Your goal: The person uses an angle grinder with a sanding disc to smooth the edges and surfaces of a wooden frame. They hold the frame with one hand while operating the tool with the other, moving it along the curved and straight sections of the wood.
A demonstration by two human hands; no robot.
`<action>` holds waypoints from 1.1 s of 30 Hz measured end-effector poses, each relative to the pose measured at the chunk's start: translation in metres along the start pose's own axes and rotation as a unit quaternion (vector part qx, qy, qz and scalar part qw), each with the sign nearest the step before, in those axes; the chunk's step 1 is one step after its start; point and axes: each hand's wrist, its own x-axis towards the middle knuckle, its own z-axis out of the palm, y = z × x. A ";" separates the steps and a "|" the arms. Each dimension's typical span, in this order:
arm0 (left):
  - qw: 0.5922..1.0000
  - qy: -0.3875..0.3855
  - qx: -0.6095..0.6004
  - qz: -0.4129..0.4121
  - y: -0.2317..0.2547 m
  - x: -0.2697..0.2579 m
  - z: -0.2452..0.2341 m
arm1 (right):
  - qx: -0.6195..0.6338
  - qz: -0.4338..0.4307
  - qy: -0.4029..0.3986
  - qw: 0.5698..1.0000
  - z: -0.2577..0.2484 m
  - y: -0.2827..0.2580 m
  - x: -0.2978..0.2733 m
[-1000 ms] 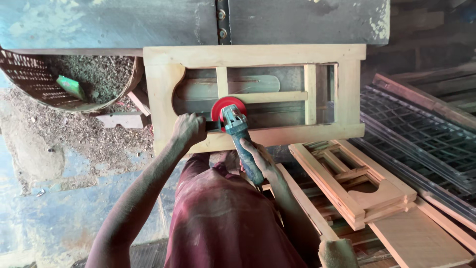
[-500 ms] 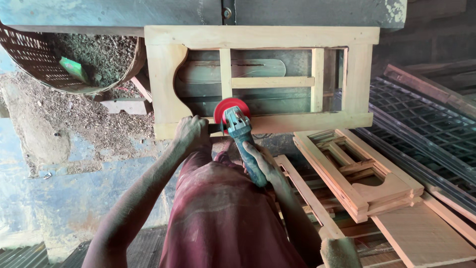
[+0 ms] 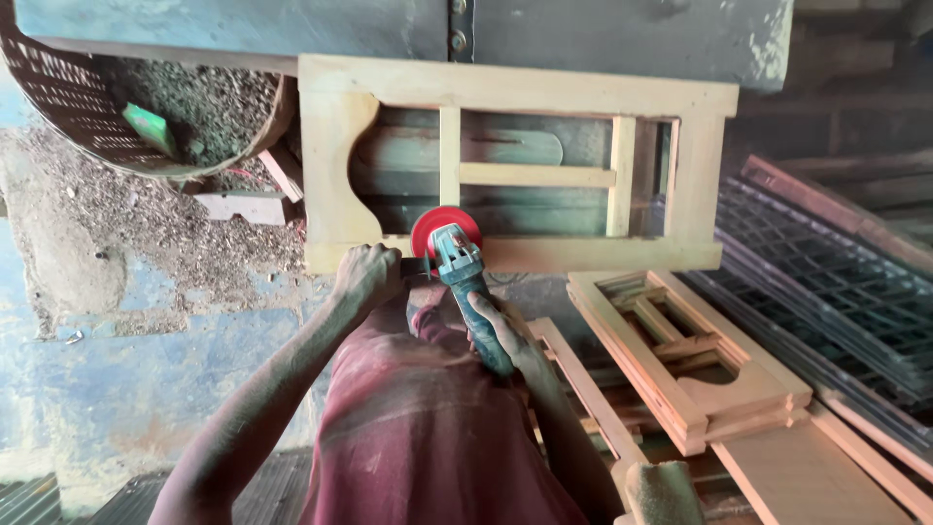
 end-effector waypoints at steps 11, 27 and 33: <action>0.988 0.125 0.023 0.089 -0.015 0.089 -0.015 | 0.023 0.046 0.041 0.998 -0.013 -0.054 0.047; 0.996 0.029 0.026 0.074 -0.040 0.184 -0.084 | 0.024 0.074 0.068 0.995 -0.002 -0.135 0.116; 0.998 0.022 0.019 0.062 -0.046 0.193 -0.092 | 0.030 0.078 0.053 0.995 0.000 -0.147 0.126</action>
